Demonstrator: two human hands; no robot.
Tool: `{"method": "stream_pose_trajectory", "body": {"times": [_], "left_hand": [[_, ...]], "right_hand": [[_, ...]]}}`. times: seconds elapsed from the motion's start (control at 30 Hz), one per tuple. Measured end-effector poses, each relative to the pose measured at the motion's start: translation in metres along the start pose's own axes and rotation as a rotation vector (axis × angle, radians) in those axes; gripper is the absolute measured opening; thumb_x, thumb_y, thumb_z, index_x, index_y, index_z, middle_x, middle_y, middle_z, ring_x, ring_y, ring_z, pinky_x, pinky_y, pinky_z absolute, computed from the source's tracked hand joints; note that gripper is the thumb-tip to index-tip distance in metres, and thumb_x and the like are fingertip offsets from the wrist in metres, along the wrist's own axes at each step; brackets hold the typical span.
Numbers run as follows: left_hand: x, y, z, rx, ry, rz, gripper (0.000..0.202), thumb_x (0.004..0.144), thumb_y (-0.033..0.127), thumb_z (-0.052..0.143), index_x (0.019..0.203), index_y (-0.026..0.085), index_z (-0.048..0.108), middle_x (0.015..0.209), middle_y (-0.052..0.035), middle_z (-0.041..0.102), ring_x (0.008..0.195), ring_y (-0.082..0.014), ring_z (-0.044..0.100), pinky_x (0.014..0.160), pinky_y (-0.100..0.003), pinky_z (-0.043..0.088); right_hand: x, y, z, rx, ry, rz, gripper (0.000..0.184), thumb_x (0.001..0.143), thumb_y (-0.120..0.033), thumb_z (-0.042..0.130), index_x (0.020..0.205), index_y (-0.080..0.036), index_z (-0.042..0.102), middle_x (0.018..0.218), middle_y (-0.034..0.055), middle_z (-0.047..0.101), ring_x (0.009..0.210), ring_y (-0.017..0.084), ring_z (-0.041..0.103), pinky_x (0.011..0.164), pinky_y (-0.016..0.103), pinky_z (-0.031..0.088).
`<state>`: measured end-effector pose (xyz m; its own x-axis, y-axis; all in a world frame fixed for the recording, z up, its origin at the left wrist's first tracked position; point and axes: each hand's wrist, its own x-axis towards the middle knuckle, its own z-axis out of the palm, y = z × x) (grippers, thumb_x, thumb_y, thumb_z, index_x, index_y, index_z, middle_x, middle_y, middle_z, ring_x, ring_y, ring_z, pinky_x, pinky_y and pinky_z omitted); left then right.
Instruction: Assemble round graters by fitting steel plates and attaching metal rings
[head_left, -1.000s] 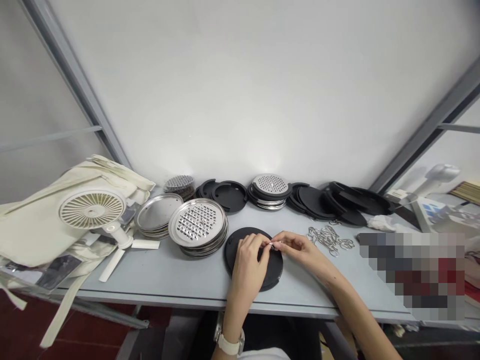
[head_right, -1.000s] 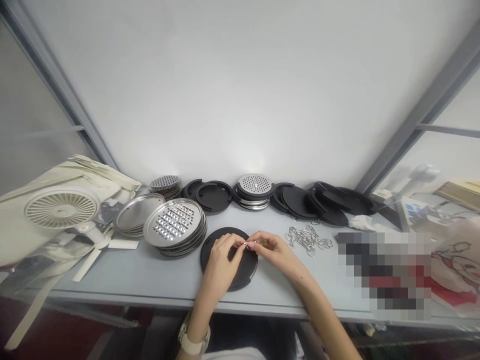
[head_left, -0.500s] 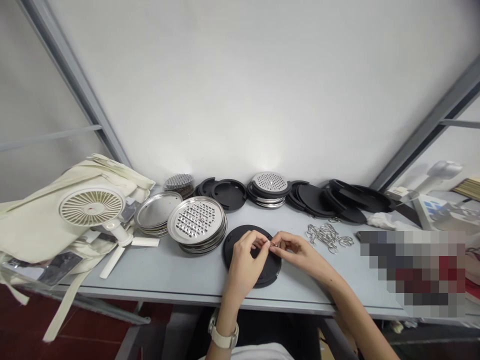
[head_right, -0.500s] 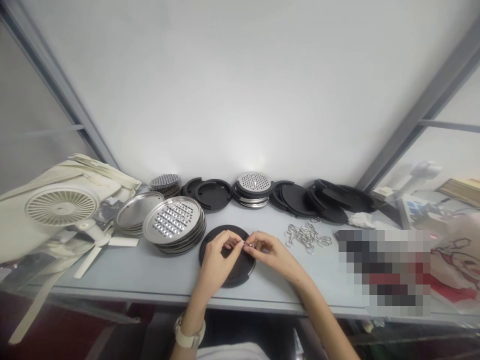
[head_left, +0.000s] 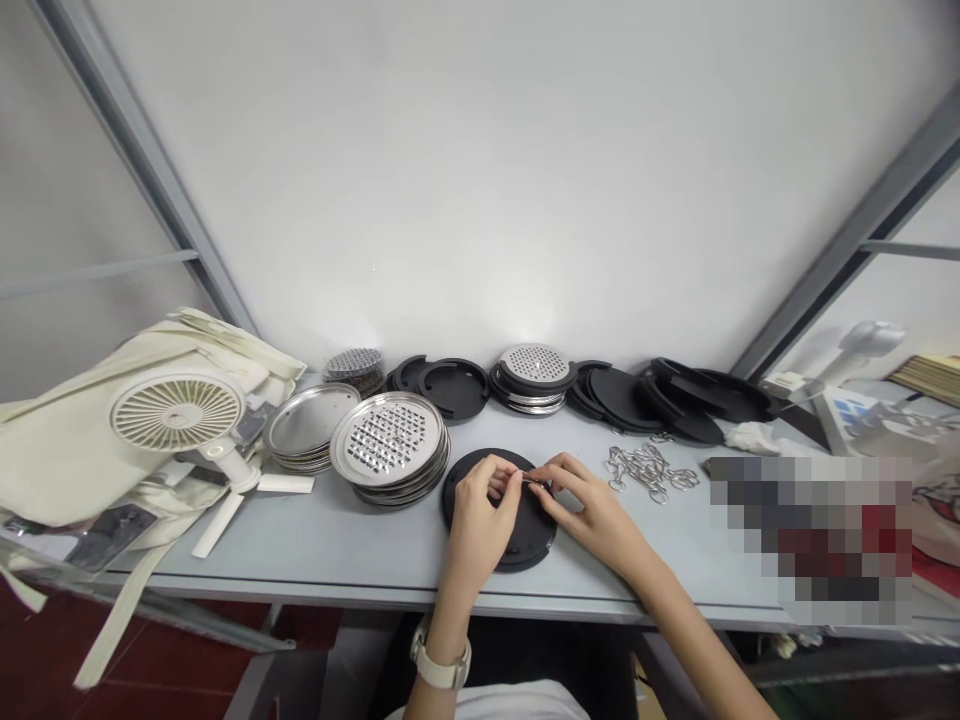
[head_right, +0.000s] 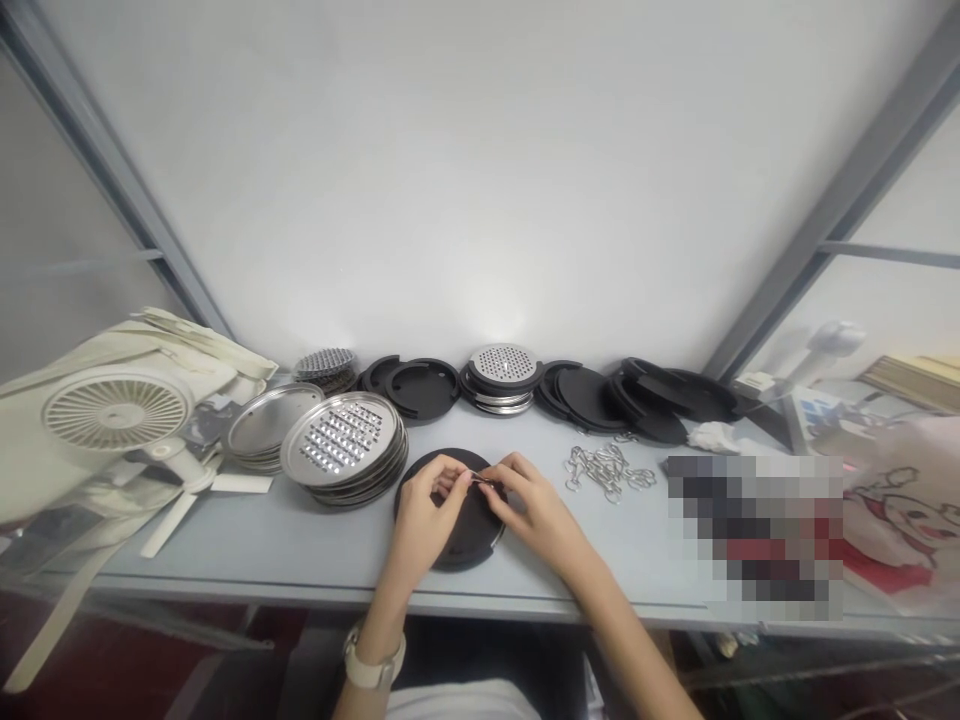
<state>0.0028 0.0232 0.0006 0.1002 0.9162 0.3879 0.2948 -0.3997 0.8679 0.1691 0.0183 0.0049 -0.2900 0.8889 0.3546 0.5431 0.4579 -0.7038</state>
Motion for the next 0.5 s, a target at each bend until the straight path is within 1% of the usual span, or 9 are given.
{"method": "stream_pose_trajectory", "body": {"times": [0.1, 0.17, 0.2, 0.27, 0.3, 0.37, 0.43, 0.5], "left_hand": [[0.000, -0.001, 0.000, 0.010, 0.001, -0.019, 0.014, 0.089, 0.024, 0.047, 0.084, 0.017, 0.058, 0.079, -0.0021, 0.063, 0.074, -0.0138, 0.060, 0.066, -0.024, 0.046], [-0.001, -0.003, 0.001, 0.048, 0.021, -0.018, 0.011, 0.088, 0.023, 0.048, 0.090, 0.018, 0.057, 0.085, -0.0033, 0.063, 0.080, -0.0153, 0.060, 0.068, -0.025, 0.047], [-0.001, -0.004, 0.001, 0.087, 0.031, -0.007, 0.010, 0.087, 0.022, 0.050, 0.093, 0.018, 0.057, 0.090, -0.0042, 0.063, 0.086, -0.0167, 0.060, 0.071, -0.027, 0.047], [-0.003, -0.005, 0.004, 0.191, 0.030, 0.036, 0.019, 0.085, 0.018, 0.053, 0.103, 0.019, 0.056, 0.101, -0.0057, 0.062, 0.099, -0.0197, 0.057, 0.083, -0.033, 0.046], [-0.004, -0.005, 0.005, 0.246, 0.010, 0.063, 0.025, 0.084, 0.016, 0.053, 0.108, 0.021, 0.054, 0.107, -0.0059, 0.061, 0.105, -0.0208, 0.055, 0.089, -0.036, 0.044], [-0.006, -0.005, 0.007, 0.325, -0.059, 0.110, 0.033, 0.086, 0.013, 0.050, 0.117, 0.023, 0.051, 0.115, -0.0052, 0.060, 0.110, -0.0215, 0.053, 0.096, -0.041, 0.039], [-0.007, -0.005, 0.007, 0.362, -0.119, 0.135, 0.035, 0.088, 0.012, 0.046, 0.120, 0.025, 0.050, 0.117, -0.0042, 0.060, 0.110, -0.0211, 0.053, 0.096, -0.041, 0.039], [-0.007, -0.005, 0.004, 0.368, -0.148, 0.135, 0.034, 0.089, 0.011, 0.043, 0.119, 0.025, 0.051, 0.115, -0.0034, 0.061, 0.108, -0.0204, 0.054, 0.095, -0.040, 0.040]], "right_hand": [[0.000, 0.001, 0.003, -0.037, -0.016, -0.016, 0.019, 0.093, -0.032, 0.042, 0.098, -0.026, 0.059, 0.090, 0.0056, 0.054, 0.082, 0.019, 0.055, 0.075, 0.031, 0.045], [0.001, 0.003, 0.004, -0.066, -0.008, -0.016, 0.018, 0.094, -0.032, 0.038, 0.094, -0.025, 0.055, 0.087, 0.0052, 0.054, 0.080, 0.019, 0.054, 0.075, 0.031, 0.044], [0.001, 0.004, 0.004, -0.087, 0.012, -0.009, 0.018, 0.095, -0.032, 0.036, 0.091, -0.025, 0.052, 0.085, 0.0049, 0.053, 0.078, 0.019, 0.053, 0.074, 0.031, 0.043], [0.002, 0.009, 0.006, -0.142, 0.068, 0.023, 0.019, 0.096, -0.033, 0.033, 0.085, -0.024, 0.046, 0.078, 0.0032, 0.051, 0.072, 0.018, 0.051, 0.069, 0.031, 0.041], [0.002, 0.011, 0.006, -0.170, 0.091, 0.050, 0.021, 0.096, -0.033, 0.032, 0.082, -0.024, 0.043, 0.073, 0.0020, 0.049, 0.068, 0.018, 0.049, 0.065, 0.031, 0.039], [0.002, 0.016, 0.007, -0.209, 0.110, 0.106, 0.024, 0.096, -0.034, 0.030, 0.076, -0.025, 0.037, 0.066, -0.0006, 0.045, 0.061, 0.017, 0.046, 0.060, 0.029, 0.036], [0.002, 0.020, 0.007, -0.221, 0.111, 0.154, 0.025, 0.097, -0.035, 0.028, 0.074, -0.025, 0.034, 0.063, -0.0023, 0.043, 0.057, 0.016, 0.045, 0.058, 0.028, 0.033], [0.001, 0.023, 0.008, -0.220, 0.104, 0.191, 0.025, 0.097, -0.035, 0.028, 0.074, -0.025, 0.033, 0.061, -0.0032, 0.044, 0.055, 0.016, 0.046, 0.057, 0.028, 0.032]]}}
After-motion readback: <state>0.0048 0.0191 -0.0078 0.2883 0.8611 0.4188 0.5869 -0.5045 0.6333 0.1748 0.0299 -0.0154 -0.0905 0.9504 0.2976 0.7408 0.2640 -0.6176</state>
